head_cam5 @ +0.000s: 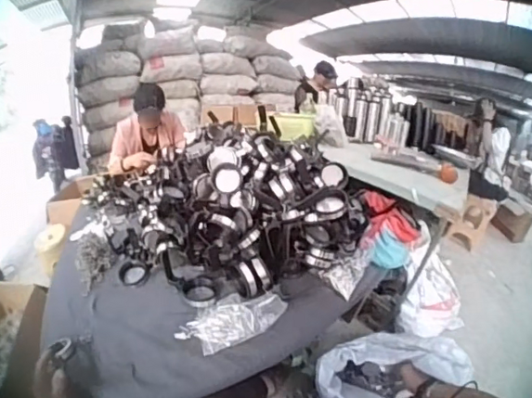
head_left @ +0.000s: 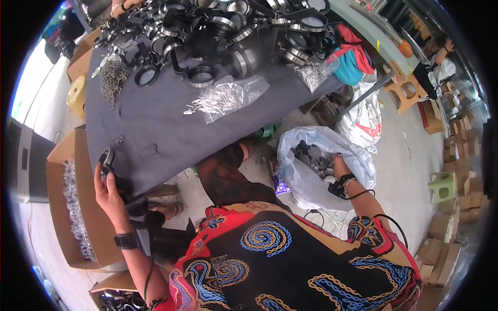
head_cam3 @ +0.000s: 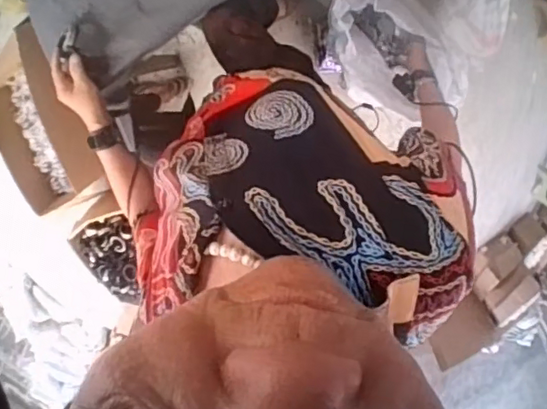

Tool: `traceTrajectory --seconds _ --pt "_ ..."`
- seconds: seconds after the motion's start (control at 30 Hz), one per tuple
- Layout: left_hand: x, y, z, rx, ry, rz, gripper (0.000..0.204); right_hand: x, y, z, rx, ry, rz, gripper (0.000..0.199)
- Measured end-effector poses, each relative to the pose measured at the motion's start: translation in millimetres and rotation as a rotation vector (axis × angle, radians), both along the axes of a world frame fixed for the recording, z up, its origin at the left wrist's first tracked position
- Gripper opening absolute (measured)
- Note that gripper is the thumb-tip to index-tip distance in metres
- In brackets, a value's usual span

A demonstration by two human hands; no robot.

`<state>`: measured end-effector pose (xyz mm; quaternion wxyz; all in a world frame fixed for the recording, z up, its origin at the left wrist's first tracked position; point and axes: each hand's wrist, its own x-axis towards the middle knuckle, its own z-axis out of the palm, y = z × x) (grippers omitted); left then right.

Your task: The person is assembling small circular components, likely for lamps or fixtures, by inserting metal pieces and securing them.

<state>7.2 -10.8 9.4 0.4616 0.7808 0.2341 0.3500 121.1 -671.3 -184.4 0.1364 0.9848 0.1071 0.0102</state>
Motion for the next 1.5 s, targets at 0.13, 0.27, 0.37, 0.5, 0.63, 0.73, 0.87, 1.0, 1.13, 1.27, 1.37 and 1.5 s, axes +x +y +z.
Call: traceTrajectory --seconds 0.13,0.27,0.37,0.5,0.63,0.73,0.87,1.0,1.13,1.27,1.37,1.5 --pt "4 -5 0 -0.021 0.005 -0.018 0.040 -9 11 26 -0.010 0.168 -0.092 0.023" --pt "3 -2 -1 -0.010 -0.004 -0.018 0.040 -17 22 54 -0.028 0.334 -0.162 0.025" --pt "3 2 -5 0.011 -0.032 -0.030 0.039 -23 37 66 -0.042 0.425 -0.195 0.025" --pt "9 7 -9 -0.001 -0.105 -0.035 0.039 -20 72 78 0.055 0.173 0.075 0.008" --pt "3 7 -6 -0.121 -0.079 -0.041 0.039 -5 136 147 0.151 0.012 0.252 0.007" --pt "2 5 -3 -0.163 -0.106 -0.057 0.041 13 194 214 0.572 -0.083 0.312 0.019" --pt "2 2 -3 -0.194 -0.097 -0.090 0.042 47 279 288 0.976 0.027 0.375 0.024" --pt "-3 5 -5 -0.196 -0.115 -0.064 0.042 93 389 310 1.303 0.343 0.535 0.026" --pt "1 4 -4 -0.184 -0.130 -0.045 0.041 169 498 272 1.130 0.807 0.310 0.033" --pt "1 9 -12 -0.133 -0.128 -0.025 0.042 166 551 237 1.017 0.544 0.186 0.043" --pt "-1 6 -5 -0.149 -0.101 -0.019 0.042 174 550 222 1.151 0.743 0.224 0.032" --pt "-4 3 -3 -0.161 -0.100 -0.015 0.042 162 556 230 0.761 0.365 0.446 0.035"
